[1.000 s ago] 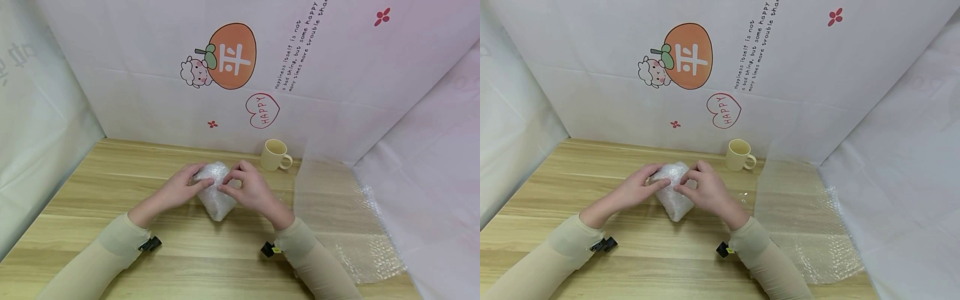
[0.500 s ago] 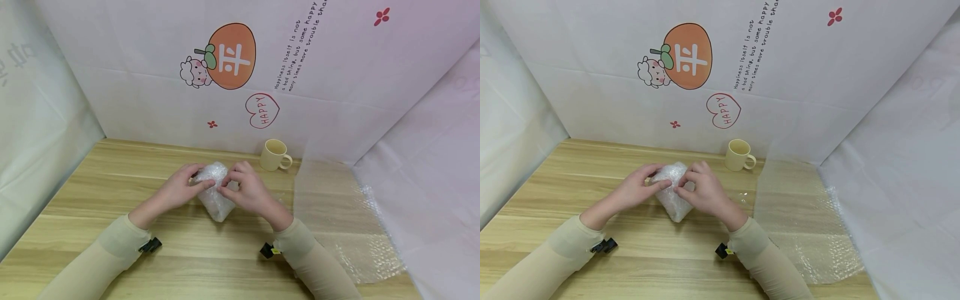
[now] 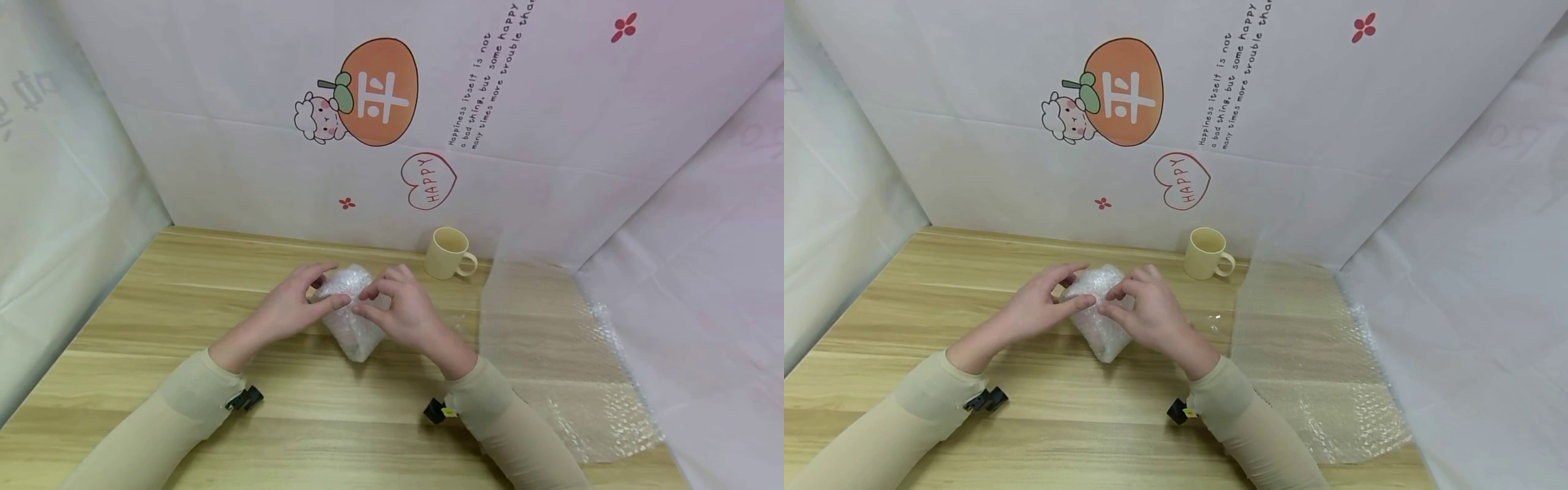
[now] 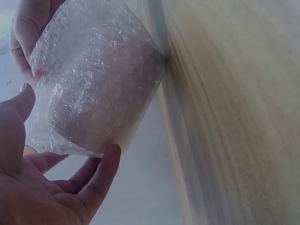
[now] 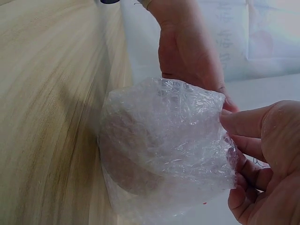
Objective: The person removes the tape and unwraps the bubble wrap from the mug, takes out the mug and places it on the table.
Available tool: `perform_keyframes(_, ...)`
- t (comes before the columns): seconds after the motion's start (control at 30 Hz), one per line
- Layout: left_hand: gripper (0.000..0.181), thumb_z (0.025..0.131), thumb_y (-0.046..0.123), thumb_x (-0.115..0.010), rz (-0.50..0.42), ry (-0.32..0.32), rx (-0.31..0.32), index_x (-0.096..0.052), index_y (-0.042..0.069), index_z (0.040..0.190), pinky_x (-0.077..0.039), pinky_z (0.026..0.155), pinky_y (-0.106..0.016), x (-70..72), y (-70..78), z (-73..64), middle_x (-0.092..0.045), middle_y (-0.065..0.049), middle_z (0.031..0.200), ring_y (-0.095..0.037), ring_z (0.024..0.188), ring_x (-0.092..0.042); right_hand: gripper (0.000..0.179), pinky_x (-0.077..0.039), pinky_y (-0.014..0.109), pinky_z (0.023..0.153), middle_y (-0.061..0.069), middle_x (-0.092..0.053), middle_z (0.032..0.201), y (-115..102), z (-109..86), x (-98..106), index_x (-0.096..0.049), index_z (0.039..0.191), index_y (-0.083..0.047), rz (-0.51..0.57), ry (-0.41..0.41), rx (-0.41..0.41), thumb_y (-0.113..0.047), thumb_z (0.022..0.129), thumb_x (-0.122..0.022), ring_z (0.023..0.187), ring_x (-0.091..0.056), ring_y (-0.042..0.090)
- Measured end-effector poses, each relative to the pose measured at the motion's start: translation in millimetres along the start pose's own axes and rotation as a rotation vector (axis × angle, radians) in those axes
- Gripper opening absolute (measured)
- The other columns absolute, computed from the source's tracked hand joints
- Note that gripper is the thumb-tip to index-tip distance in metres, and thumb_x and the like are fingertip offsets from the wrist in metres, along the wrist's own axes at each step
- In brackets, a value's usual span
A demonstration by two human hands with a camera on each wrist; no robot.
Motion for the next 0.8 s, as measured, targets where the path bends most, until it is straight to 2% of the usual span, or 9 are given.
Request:
perform_keyframes(0.1,0.082,0.1,0.058,-0.08,-0.002,-0.006,-0.038,-0.051,0.02,0.168,-0.06,0.096,-0.057,0.5,1.4,-0.3,-0.063,-0.012,0.143,-0.032,0.124,-0.064,0.014,-0.051,0.036,0.083,-0.008,-0.066,0.096,0.9,-0.3,-0.5,-0.084,0.097,-0.014,0.008,-0.004,-0.013,-0.021,0.091,-0.096,0.103,-0.054,0.017)
perform_keyframes(0.27,0.081,0.099,0.054,-0.083,-0.018,-0.03,-0.082,-0.051,0.029,0.169,-0.056,0.105,-0.062,-1.3,5.5,-2.2,-0.061,-0.009,0.146,-0.032,0.13,-0.06,0.015,-0.05,0.034,0.078,-0.01,-0.066,0.094,3.1,-0.2,-2.5,-0.082,0.094,-0.017,0.035,-0.02,-0.028,-0.02,0.09,-0.097,0.099,-0.054,0.017)
perform_keyframes(0.47,0.082,0.101,0.05,-0.083,-0.042,-0.044,-0.123,-0.044,0.037,0.172,-0.054,0.098,-0.055,-2.9,10.7,-4.5,-0.057,-0.007,0.14,-0.027,0.123,-0.055,0.018,-0.049,0.032,0.076,-0.011,-0.066,0.093,3.2,0.1,-4.0,-0.08,0.09,-0.019,0.062,-0.032,-0.037,-0.018,0.089,-0.097,0.097,-0.053,0.017)
perform_keyframes(0.63,0.072,0.105,0.038,-0.081,-0.022,-0.054,-0.202,-0.048,0.038,0.17,-0.05,0.096,-0.049,-4.5,16.1,-6.0,-0.051,-0.004,0.139,-0.025,0.126,-0.046,0.019,-0.049,0.032,0.076,-0.009,-0.067,0.092,0.7,0.2,-3.9,-0.078,0.087,-0.018,0.069,-0.032,-0.031,-0.016,0.088,-0.098,0.097,-0.055,0.022)
perform_keyframes(0.8,0.068,0.104,0.036,-0.082,0.027,-0.031,-0.237,-0.055,0.036,0.166,-0.052,0.088,-0.044,-2.9,19.0,-6.3,-0.052,-0.002,0.132,-0.023,0.119,-0.047,0.021,-0.049,0.032,0.077,-0.008,-0.068,0.093,0.6,0.5,-4.3,-0.077,0.086,-0.018,0.074,-0.036,-0.024,-0.016,0.088,-0.097,0.098,-0.056,0.024)
Point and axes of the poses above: each hand's wrist, its own z-axis towards the middle knuckle, its own x-axis out of the back of the hand, y = z × x, the point moved 9 cm from there along z, towards the middle knuckle
